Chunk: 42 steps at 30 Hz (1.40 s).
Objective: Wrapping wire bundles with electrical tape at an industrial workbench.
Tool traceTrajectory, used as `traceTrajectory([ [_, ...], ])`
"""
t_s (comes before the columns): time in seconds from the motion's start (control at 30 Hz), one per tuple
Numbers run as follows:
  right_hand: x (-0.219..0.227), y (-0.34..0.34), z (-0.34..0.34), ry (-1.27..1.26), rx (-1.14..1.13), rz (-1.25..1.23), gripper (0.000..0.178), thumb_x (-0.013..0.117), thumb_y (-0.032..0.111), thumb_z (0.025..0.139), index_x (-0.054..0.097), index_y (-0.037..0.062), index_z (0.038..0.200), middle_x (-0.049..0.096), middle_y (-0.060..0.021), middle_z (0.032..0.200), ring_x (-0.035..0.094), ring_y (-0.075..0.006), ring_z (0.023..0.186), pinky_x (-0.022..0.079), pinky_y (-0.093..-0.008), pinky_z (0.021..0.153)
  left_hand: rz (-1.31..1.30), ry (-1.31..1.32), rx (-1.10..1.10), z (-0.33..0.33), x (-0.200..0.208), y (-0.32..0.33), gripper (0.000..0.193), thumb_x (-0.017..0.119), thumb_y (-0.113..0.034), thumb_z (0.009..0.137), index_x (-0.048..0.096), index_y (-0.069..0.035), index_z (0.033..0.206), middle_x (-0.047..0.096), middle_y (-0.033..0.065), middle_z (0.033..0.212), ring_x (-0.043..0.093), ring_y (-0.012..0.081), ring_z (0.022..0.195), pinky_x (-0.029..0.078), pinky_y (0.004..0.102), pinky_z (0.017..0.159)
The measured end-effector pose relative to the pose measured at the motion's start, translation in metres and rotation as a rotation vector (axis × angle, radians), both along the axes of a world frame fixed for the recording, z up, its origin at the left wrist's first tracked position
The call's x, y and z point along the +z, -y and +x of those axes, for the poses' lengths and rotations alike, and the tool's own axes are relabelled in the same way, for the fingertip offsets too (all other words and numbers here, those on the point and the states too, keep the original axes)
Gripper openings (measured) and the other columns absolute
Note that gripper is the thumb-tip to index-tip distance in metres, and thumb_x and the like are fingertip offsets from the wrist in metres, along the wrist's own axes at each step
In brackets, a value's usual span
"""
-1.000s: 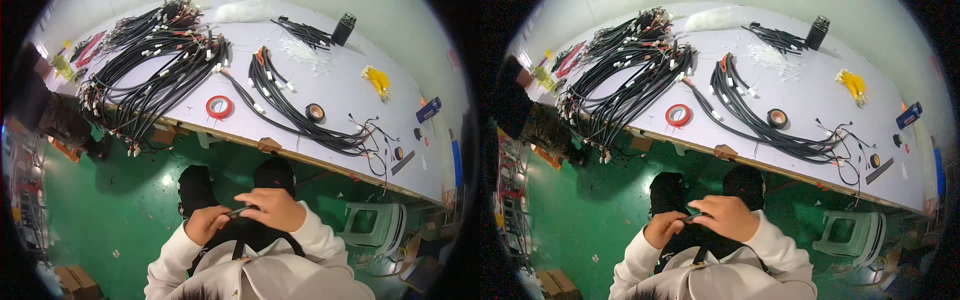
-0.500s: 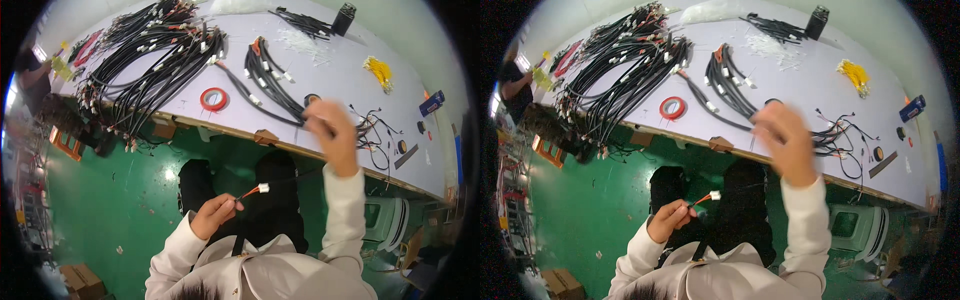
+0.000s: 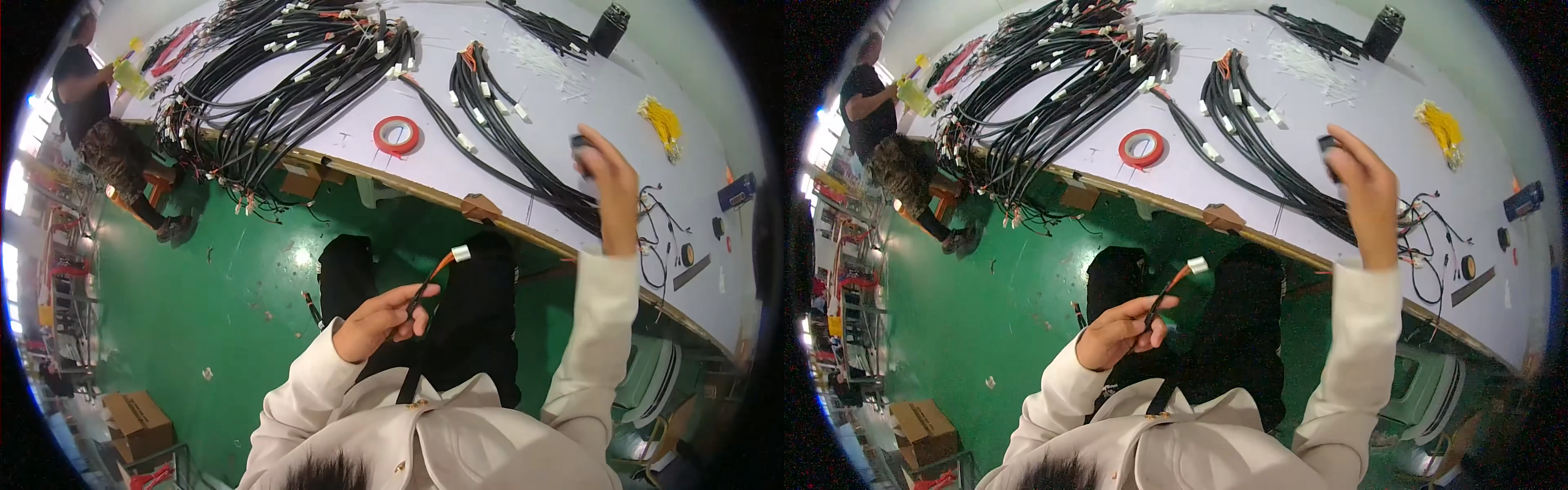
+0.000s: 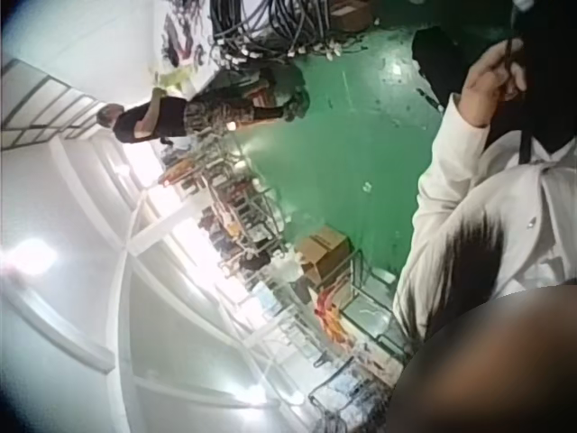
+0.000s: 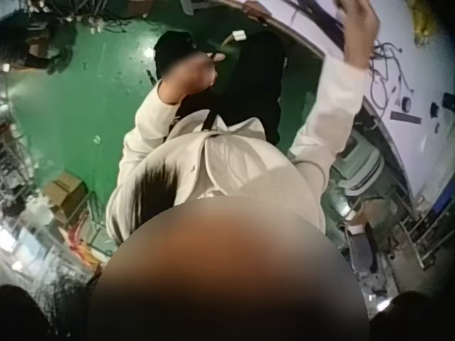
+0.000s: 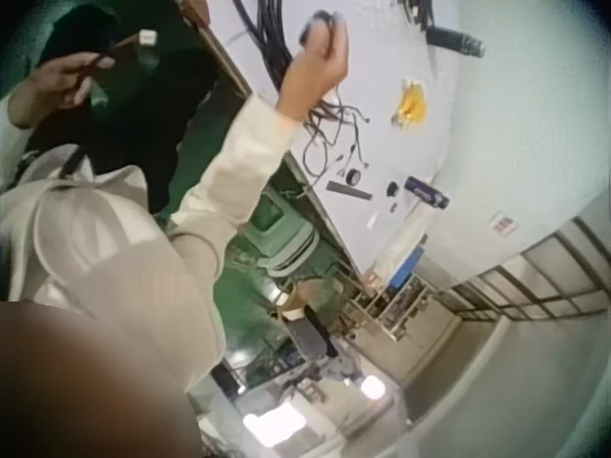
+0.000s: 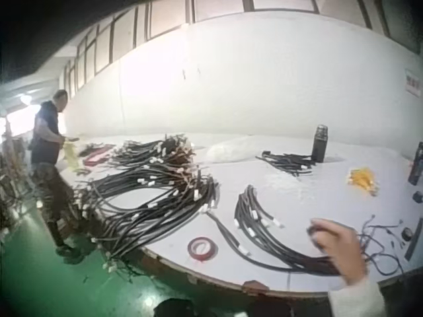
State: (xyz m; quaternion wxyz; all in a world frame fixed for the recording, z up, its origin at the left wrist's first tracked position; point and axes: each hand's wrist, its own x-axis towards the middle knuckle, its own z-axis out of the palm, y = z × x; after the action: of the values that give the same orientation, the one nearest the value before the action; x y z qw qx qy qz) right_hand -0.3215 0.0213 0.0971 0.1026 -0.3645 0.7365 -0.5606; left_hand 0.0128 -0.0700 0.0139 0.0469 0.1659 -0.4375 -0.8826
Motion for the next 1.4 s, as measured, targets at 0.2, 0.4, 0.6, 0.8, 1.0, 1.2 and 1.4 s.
traceTrajectory([
  [0.2, -0.038, -0.060, 0.157, 1.053, 0.732, 0.006, 0.039, 0.039, 0.027, 0.087, 0.053, -0.0041, 0.106, 0.052, -0.0140, 0.090, 0.053, -0.0164, 0.060, 0.044, -0.0246, 0.050, -0.244, 0.008, -0.017, -0.001, -0.001, -0.006, 0.047, 0.038, -0.017, 0.097, 0.022, -0.006, 0.140, 0.054, 0.0069, 0.099, 0.044, 0.0087, 0.062, 0.038, 0.0187, 0.059],
  [0.4, -0.098, -0.065, 0.195, 1.215, 0.542, 0.106, 0.043, 0.036, 0.038, 0.092, 0.052, -0.0020, 0.095, 0.053, -0.0122, 0.086, 0.047, -0.0137, 0.057, 0.038, -0.0249, 0.045, -0.294, 0.105, 0.004, 0.005, -0.002, -0.023, 0.043, 0.041, -0.015, 0.096, 0.027, -0.004, 0.136, 0.051, 0.0044, 0.088, 0.043, 0.0074, 0.067, 0.037, 0.0192, 0.061],
  [0.6, -0.094, -0.065, 0.200, 1.267, 0.516, 0.062, 0.050, 0.030, 0.040, 0.093, 0.047, -0.0001, 0.117, 0.053, -0.0095, 0.094, 0.053, -0.0138, 0.071, 0.049, -0.0275, 0.058, -0.410, 0.144, 0.033, 0.007, -0.007, -0.035, 0.035, 0.062, -0.008, 0.085, 0.045, -0.001, 0.115, 0.051, 0.0001, 0.082, 0.047, 0.0059, 0.075, 0.039, 0.0192, 0.068],
  [0.8, -0.084, -0.068, 0.198, 0.878, 0.666, 0.100, 0.059, 0.042, 0.020, 0.083, 0.027, -0.0003, 0.136, 0.046, -0.0115, 0.109, 0.053, -0.0161, 0.081, 0.048, -0.0278, 0.070, -0.412, 0.239, 0.098, 0.007, -0.009, -0.039, 0.031, 0.068, -0.010, 0.082, 0.051, 0.000, 0.107, 0.055, 0.0002, 0.083, 0.049, 0.0047, 0.077, 0.041, 0.0190, 0.069],
  [1.0, -0.098, -0.077, 0.193, 0.532, 0.737, 0.089, 0.071, 0.051, 0.008, 0.077, 0.017, 0.0014, 0.139, 0.041, -0.0128, 0.111, 0.049, -0.0168, 0.088, 0.046, -0.0265, 0.073, -0.350, 0.246, -0.001, 0.009, -0.007, -0.034, 0.024, 0.064, -0.014, 0.086, 0.057, 0.003, 0.102, 0.061, 0.0035, 0.090, 0.055, 0.0070, 0.084, 0.044, 0.0214, 0.075],
  [1.2, -0.095, -0.079, 0.191, 0.580, 0.739, 0.120, 0.068, 0.051, 0.008, 0.078, 0.020, 0.0014, 0.138, 0.040, -0.0130, 0.110, 0.048, -0.0163, 0.088, 0.047, -0.0269, 0.073, -0.425, 0.241, 0.015, 0.005, -0.004, -0.035, 0.022, 0.060, -0.014, 0.088, 0.062, 0.005, 0.099, 0.065, 0.0069, 0.090, 0.057, 0.0097, 0.086, 0.046, 0.0245, 0.077],
  [1.4, -0.084, -0.077, 0.190, 0.594, 0.697, 0.168, 0.071, 0.060, 0.011, 0.076, 0.023, 0.0027, 0.136, 0.042, -0.0088, 0.106, 0.047, -0.0109, 0.082, 0.042, -0.0228, 0.071, -0.479, 0.248, 0.016, 0.006, -0.002, -0.035, 0.022, 0.061, -0.014, 0.087, 0.064, 0.005, 0.098, 0.066, 0.0084, 0.088, 0.058, 0.0090, 0.083, 0.046, 0.0242, 0.075],
])
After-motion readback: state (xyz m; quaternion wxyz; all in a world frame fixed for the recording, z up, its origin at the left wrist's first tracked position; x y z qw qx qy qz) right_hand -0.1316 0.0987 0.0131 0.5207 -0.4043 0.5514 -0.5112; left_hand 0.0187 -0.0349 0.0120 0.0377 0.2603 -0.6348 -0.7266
